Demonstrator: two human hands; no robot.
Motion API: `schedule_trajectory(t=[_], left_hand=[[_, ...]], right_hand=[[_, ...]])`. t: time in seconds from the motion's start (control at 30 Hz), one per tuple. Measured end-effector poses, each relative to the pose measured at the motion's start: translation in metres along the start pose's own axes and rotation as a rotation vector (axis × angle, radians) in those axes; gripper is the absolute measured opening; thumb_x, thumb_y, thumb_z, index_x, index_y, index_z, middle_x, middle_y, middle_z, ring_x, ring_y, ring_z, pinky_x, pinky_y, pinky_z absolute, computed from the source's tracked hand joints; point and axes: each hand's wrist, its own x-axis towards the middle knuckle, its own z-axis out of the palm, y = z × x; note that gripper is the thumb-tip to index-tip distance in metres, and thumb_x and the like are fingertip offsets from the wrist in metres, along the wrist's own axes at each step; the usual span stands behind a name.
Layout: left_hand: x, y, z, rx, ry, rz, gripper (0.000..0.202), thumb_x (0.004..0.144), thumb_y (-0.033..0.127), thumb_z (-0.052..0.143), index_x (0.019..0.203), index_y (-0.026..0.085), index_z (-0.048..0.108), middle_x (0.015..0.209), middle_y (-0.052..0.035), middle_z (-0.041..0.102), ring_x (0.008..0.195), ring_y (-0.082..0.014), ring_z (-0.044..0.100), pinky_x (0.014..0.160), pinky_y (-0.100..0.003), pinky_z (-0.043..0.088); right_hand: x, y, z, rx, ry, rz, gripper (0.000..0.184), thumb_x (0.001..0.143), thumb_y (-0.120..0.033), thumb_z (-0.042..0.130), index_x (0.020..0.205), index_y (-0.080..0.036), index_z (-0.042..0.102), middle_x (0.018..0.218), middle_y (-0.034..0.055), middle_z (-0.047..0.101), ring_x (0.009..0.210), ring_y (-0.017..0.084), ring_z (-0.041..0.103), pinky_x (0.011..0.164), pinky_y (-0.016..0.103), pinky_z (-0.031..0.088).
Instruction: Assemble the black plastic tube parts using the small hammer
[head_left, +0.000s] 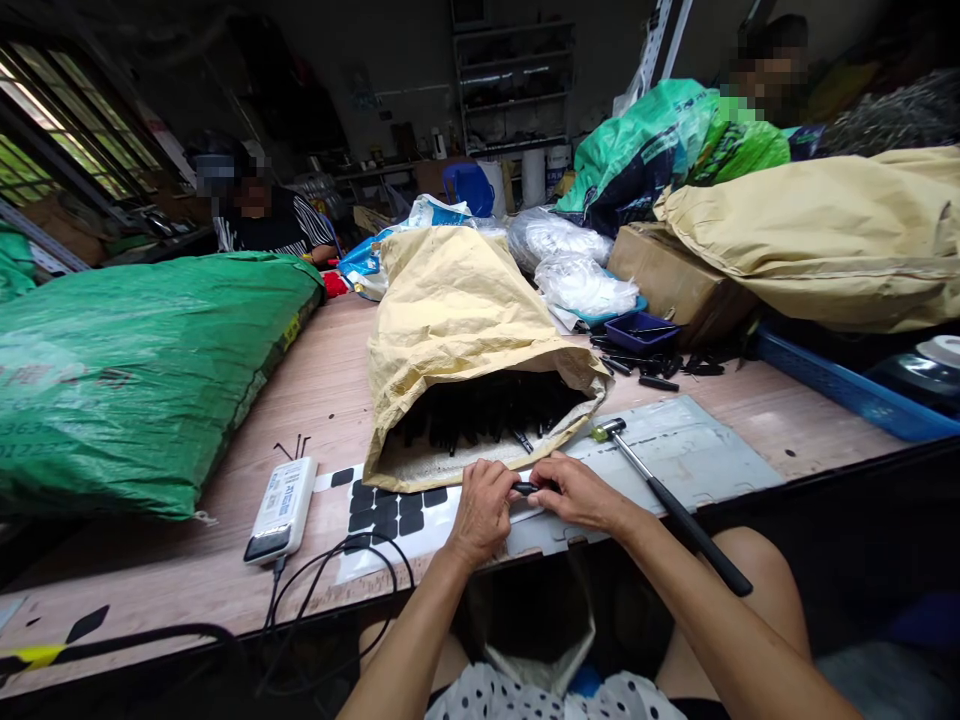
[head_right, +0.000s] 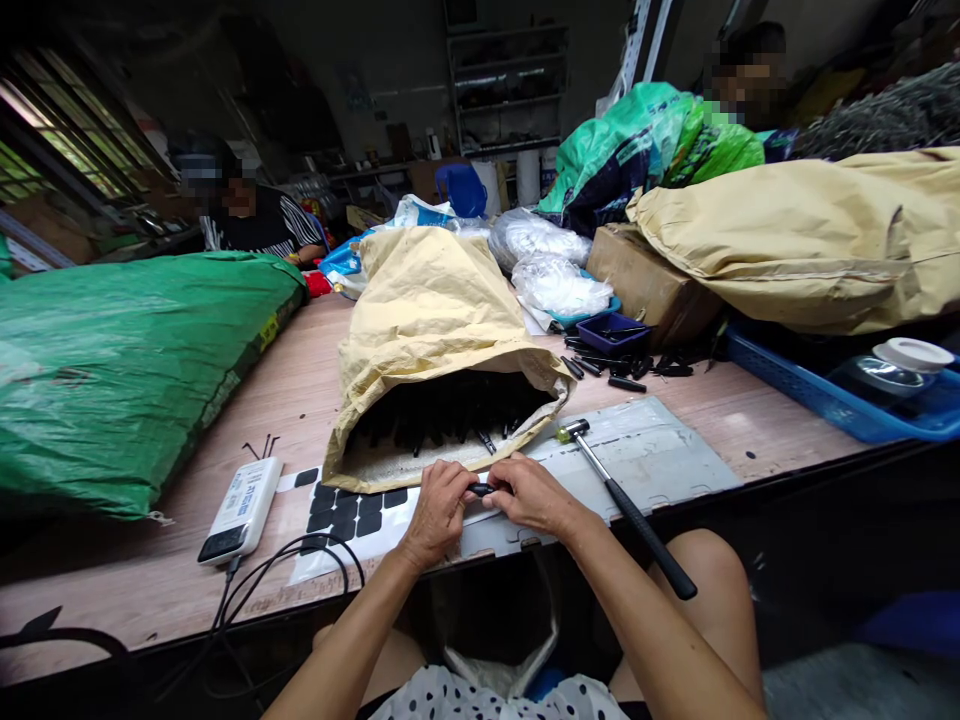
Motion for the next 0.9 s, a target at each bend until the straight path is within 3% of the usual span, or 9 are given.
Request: schedule_trajectory(t=[0.27, 0.5, 0.73, 0.9], left_hand=[[-0.001, 0.002, 0.0, 0.03, -0.022, 0.018, 0.021, 0.086, 0.009, 0.049, 0.096, 0.022, 0.061, 0.097, -0.0071, 0.061, 0.099, -0.026, 0.05, 0.094, -0.044, 0.036], [0.0, 0.003, 0.0, 0.04, -0.003, -0.014, 0.023, 0.086, 0.007, 0.048, 0.097, 0.023, 0.061, 0.096, -0.0065, 0.061, 0.098, -0.0255, 0.049, 0.096, -0.044, 0.035], [0.0, 0.003, 0.002, 0.025, 0.006, -0.012, 0.021, 0.088, 0.008, 0.05, 0.101, 0.022, 0.061, 0.098, -0.0063, 0.062, 0.098, -0.0253, 0.049, 0.095, -0.044, 0.035], [-0.001, 0.004, 0.002, 0.029, -0.005, 0.004, 0.019, 0.089, 0.01, 0.05, 0.1, 0.021, 0.061, 0.099, -0.0069, 0.061, 0.098, -0.0256, 0.049, 0.095, -0.044, 0.036]], right_hand=[[0.004, 0.003, 0.002, -0.071, -0.051, -0.165, 0.018, 0.088, -0.022, 0.066, 0.075, -0.02, 0.054, 0.079, -0.0011, 0.058, 0.084, 0.017, 0.047, 0.077, 0.03, 0.035], [0.002, 0.006, 0.003, -0.072, -0.022, -0.164, 0.014, 0.092, -0.027, 0.061, 0.082, -0.021, 0.055, 0.085, 0.0006, 0.059, 0.087, 0.017, 0.048, 0.08, 0.031, 0.037], [-0.004, 0.01, 0.008, -0.051, 0.055, -0.165, 0.031, 0.089, -0.044, 0.067, 0.078, -0.021, 0.05, 0.081, -0.0004, 0.055, 0.083, 0.017, 0.046, 0.079, 0.031, 0.038], [-0.004, 0.009, 0.012, -0.083, 0.06, -0.182, 0.027, 0.095, -0.045, 0.06, 0.086, -0.02, 0.06, 0.086, 0.0018, 0.061, 0.087, 0.018, 0.048, 0.081, 0.033, 0.037]])
